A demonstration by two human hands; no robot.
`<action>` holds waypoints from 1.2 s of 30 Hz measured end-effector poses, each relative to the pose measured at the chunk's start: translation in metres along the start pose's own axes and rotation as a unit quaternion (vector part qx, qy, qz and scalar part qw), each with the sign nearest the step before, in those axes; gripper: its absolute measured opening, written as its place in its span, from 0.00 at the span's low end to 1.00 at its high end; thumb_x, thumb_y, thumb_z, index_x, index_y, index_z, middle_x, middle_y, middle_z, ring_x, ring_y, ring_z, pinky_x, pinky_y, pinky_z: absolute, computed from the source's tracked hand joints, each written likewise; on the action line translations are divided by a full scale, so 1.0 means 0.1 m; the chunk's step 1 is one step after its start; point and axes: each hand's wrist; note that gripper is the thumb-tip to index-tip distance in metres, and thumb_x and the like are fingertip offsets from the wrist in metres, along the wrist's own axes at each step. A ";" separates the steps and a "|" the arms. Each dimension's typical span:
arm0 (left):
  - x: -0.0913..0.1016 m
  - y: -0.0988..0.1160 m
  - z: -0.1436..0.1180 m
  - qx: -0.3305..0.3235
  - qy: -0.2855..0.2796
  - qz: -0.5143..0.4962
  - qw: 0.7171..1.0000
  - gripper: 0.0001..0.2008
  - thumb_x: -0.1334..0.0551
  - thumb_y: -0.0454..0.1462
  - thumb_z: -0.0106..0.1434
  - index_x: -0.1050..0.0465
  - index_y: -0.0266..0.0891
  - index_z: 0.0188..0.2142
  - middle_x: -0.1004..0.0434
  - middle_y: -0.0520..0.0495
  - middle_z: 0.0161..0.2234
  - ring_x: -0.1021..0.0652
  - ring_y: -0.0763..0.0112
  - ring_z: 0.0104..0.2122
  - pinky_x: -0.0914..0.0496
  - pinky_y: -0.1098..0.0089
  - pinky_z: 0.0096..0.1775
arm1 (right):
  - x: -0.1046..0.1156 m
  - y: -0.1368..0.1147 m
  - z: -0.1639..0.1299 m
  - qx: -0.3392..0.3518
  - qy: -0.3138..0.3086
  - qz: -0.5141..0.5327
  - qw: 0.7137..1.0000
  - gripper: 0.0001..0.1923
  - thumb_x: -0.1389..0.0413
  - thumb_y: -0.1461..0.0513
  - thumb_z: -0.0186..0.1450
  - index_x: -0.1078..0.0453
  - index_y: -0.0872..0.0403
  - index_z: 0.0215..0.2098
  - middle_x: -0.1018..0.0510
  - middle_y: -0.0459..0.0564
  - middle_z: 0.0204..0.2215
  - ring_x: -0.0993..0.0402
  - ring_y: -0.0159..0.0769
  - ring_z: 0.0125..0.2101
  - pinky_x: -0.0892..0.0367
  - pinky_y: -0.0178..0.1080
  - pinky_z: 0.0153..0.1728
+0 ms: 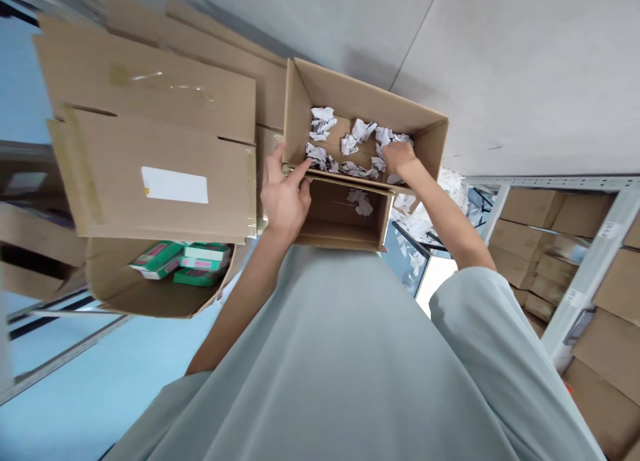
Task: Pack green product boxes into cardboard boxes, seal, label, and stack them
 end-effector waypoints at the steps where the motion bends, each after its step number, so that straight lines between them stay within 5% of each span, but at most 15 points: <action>1: 0.00 -0.01 0.00 -0.004 0.001 -0.005 1.000 0.23 0.37 0.40 0.76 0.19 0.48 0.68 0.39 0.47 0.80 0.40 0.50 0.82 0.44 0.51 0.81 | 0.12 0.03 -0.17 -0.011 0.016 0.001 1.000 0.15 0.32 0.60 0.71 0.17 0.64 0.49 0.13 0.71 0.48 0.17 0.64 0.56 0.25 0.58 0.58; 5: 0.03 -0.10 0.01 -0.044 0.011 -0.044 0.998 0.22 0.39 0.43 0.78 0.19 0.48 0.67 0.36 0.46 0.79 0.35 0.47 0.79 0.42 0.50 0.80 | 0.50 -0.11 -1.17 0.008 0.224 0.147 0.963 0.15 0.38 0.57 0.75 0.20 0.55 0.56 0.14 0.54 0.41 0.18 0.46 0.41 0.23 0.46 0.46; 9: 0.14 -0.22 0.06 -0.095 0.008 -0.078 0.992 0.21 0.41 0.47 0.81 0.19 0.49 0.66 0.34 0.47 0.79 0.30 0.51 0.77 0.37 0.56 0.78 | 0.41 -0.69 -1.99 0.044 0.366 0.326 0.871 0.12 0.37 0.55 0.74 0.20 0.51 0.52 0.19 0.45 0.33 0.32 0.33 0.25 0.31 0.37 0.29; 13: 0.25 -0.28 0.12 -0.121 -0.019 -0.085 0.989 0.22 0.42 0.48 0.82 0.20 0.47 0.68 0.34 0.44 0.79 0.26 0.52 0.75 0.33 0.57 0.76 | 0.01 -1.37 -2.07 -0.011 0.345 0.361 0.866 0.15 0.36 0.50 0.75 0.19 0.50 0.52 0.20 0.44 0.33 0.31 0.31 0.24 0.30 0.37 0.29; 16: 0.30 -0.32 0.15 -0.137 -0.037 -0.078 0.987 0.24 0.41 0.47 0.81 0.23 0.47 0.71 0.35 0.42 0.79 0.27 0.50 0.75 0.33 0.54 0.76 | -0.20 -1.65 -2.04 -0.074 0.336 0.335 0.877 0.21 0.37 0.45 0.77 0.19 0.51 0.57 0.17 0.46 0.36 0.28 0.32 0.25 0.28 0.38 0.34; 22: 0.45 -0.43 0.01 -0.130 -0.037 -0.076 0.988 0.39 0.32 0.49 0.76 0.39 0.48 0.80 0.41 0.37 0.81 0.34 0.47 0.79 0.32 0.51 0.76 | -0.59 -1.56 -2.48 -0.243 0.361 0.293 0.851 0.31 0.46 0.38 0.79 0.17 0.54 0.53 0.16 0.51 0.37 0.26 0.36 0.27 0.28 0.41 0.38; 26: 0.64 -0.50 -0.31 -0.077 -0.038 -0.052 0.995 0.45 0.25 0.49 0.68 0.38 0.44 0.78 0.30 0.32 0.74 0.20 0.46 0.67 0.20 0.52 0.64 | -0.92 -1.48 -2.60 -0.330 0.322 0.275 0.844 0.30 0.43 0.38 0.77 0.16 0.55 0.49 0.14 0.55 0.38 0.23 0.40 0.30 0.30 0.42 0.38; 30: 0.77 -0.54 -0.65 -0.021 -0.044 0.037 0.998 0.24 0.25 0.45 0.64 0.23 0.42 0.57 0.16 0.39 0.53 0.14 0.52 0.48 0.18 0.55 0.53 | -1.08 -1.51 -2.46 -0.347 0.276 0.294 0.847 0.15 0.39 0.51 0.75 0.17 0.54 0.46 0.12 0.56 0.41 0.17 0.46 0.40 0.31 0.41 0.41; 33: 0.79 -0.53 -0.83 -0.015 -0.048 0.091 0.995 0.08 0.30 0.43 0.65 0.24 0.44 0.40 0.16 0.44 0.41 0.15 0.54 0.41 0.20 0.57 0.50 | -1.12 -1.51 -2.47 -0.357 0.258 0.311 0.842 0.09 0.41 0.59 0.74 0.18 0.53 0.44 0.11 0.55 0.44 0.17 0.46 0.41 0.33 0.40 0.41; 36: 0.74 -0.46 -0.98 -0.039 -0.026 0.109 0.993 0.04 0.34 0.41 0.65 0.25 0.45 0.36 0.17 0.44 0.38 0.15 0.55 0.39 0.22 0.57 0.47 | -1.27 -1.45 -2.77 -0.349 0.288 0.330 0.828 0.09 0.42 0.60 0.73 0.19 0.52 0.43 0.12 0.55 0.43 0.18 0.45 0.39 0.35 0.40 0.39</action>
Point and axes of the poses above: each hand's wrist, its own z-axis towards the middle knuckle, its own x-axis out of the back of the hand, y = z × x
